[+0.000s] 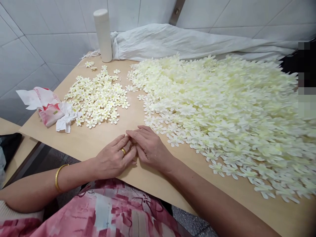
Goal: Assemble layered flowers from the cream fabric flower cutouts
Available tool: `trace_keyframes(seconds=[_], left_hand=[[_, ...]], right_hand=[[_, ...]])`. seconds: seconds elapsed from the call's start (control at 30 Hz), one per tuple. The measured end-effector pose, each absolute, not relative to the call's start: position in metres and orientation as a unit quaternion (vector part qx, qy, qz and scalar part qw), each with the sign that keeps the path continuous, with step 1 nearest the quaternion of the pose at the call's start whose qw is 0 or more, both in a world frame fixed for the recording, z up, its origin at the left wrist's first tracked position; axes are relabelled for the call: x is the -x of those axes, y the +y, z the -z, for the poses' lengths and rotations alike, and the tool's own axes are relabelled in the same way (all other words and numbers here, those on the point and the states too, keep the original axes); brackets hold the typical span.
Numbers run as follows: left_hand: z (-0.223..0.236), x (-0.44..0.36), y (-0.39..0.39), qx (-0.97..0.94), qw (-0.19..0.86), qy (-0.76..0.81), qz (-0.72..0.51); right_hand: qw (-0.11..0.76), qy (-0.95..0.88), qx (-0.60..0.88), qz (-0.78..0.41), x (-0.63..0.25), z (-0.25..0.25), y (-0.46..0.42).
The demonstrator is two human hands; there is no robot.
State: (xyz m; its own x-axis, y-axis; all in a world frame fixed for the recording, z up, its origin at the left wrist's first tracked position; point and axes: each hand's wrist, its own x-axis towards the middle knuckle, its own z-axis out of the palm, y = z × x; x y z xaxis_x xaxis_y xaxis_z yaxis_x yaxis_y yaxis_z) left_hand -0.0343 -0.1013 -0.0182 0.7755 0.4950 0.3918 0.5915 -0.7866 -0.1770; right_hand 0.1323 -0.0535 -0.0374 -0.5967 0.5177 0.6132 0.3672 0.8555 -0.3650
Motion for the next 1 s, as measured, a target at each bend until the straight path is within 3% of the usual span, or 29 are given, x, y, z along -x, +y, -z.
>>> trace_keyframes(seconds=[0.23, 0.4, 1.0], left_hand=[[0.023, 0.038, -0.1, 0.931, 0.089, -0.308, 0.175], [0.018, 0.041, -0.099, 0.935, 0.073, -0.306, 0.164], [0.016, 0.041, -0.105, 0.926, 0.076, -0.316, 0.19]], right_hand=[[0.295, -0.903, 0.282, -0.138, -0.13, 0.026, -0.054], [0.345, -0.841, 0.343, -0.235, -0.144, 0.021, -0.053], [0.342, -0.865, 0.341, -0.134, -0.154, 0.034, -0.061]])
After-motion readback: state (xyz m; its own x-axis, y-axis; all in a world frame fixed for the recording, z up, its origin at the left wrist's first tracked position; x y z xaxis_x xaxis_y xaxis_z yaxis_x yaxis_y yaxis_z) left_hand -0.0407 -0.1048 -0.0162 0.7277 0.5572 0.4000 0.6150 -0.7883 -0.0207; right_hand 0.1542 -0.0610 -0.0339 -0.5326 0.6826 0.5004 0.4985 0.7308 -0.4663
